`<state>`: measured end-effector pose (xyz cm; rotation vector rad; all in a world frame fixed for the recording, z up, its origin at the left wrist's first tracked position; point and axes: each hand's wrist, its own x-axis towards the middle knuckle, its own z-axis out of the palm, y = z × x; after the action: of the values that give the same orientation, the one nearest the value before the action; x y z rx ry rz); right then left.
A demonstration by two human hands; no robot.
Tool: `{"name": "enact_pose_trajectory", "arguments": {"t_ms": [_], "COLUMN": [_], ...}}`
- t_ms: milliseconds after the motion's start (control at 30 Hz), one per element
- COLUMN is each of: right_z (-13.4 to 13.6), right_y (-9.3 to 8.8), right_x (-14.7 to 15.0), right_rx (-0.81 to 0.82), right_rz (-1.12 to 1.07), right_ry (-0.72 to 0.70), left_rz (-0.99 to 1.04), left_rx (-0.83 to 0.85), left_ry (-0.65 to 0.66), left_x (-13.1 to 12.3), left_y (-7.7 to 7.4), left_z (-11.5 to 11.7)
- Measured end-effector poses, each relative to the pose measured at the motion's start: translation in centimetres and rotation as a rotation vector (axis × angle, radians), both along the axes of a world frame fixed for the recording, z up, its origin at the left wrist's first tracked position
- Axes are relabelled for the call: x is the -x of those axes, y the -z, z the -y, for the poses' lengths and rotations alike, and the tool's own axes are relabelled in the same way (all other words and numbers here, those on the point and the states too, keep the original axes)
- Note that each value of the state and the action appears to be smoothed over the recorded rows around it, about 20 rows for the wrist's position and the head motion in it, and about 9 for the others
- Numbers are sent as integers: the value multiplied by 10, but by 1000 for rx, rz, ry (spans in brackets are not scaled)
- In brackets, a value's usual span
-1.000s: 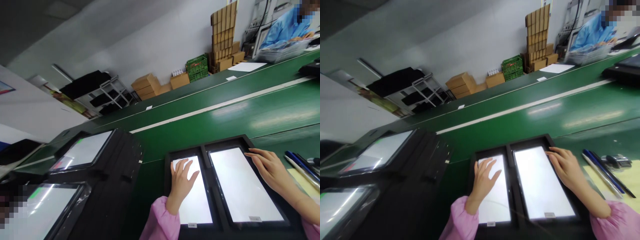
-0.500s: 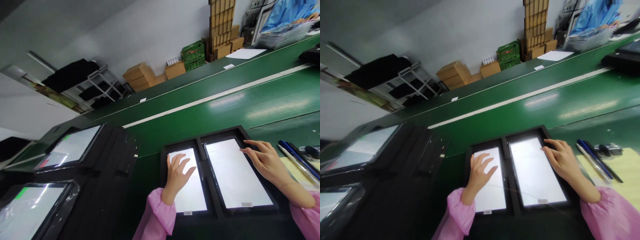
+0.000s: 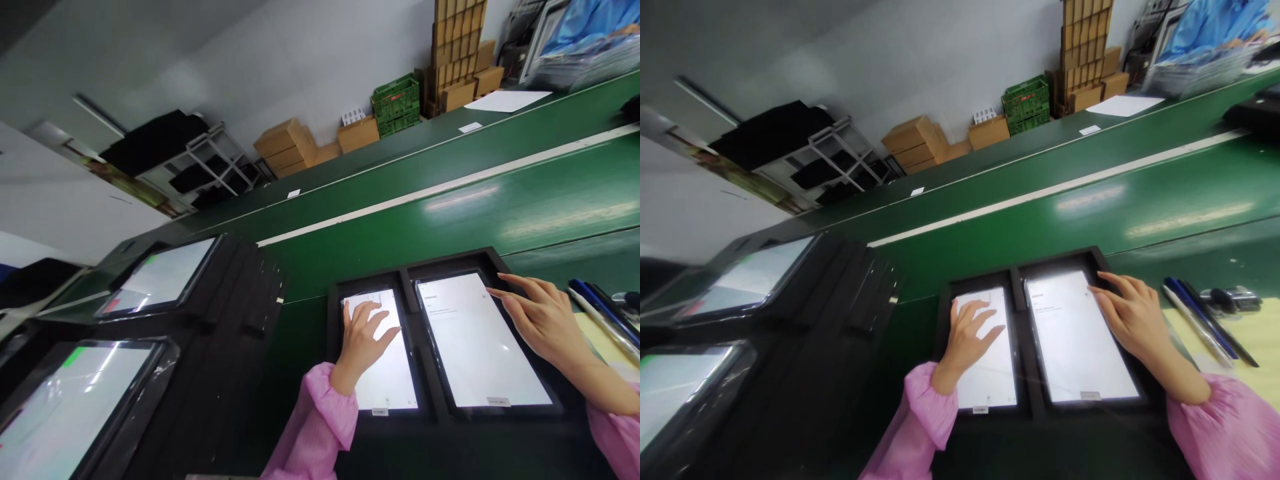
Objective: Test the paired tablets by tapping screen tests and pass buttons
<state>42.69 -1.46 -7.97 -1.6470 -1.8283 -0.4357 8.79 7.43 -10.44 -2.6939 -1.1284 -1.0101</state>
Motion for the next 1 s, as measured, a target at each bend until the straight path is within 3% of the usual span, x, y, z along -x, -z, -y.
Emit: {"name": "enact_pose_trajectory", "arguments": {"t_ms": [267,533,733,867,1000], "right_z": [-2,-1,-4,-4,-1], "right_y": [-1,-3,-9,-10,-11], "right_x": [-3,2,0,-1,0], "right_rx": [103,82,58,72,164], "right_rz": [-136,-146,-177,-218,-259], "right_ry": [19,42,47,39,27], "left_rz": [-20,-64,-186,-154,-144], "left_rx": [12,52,139,186,201], "left_ry": [-53,-167,-106,-92,-54], "left_x": [-2,10,45,63,67], "left_y": [0,-8,-7,-10,-14], "left_z": [3,3,57,98,118]}}
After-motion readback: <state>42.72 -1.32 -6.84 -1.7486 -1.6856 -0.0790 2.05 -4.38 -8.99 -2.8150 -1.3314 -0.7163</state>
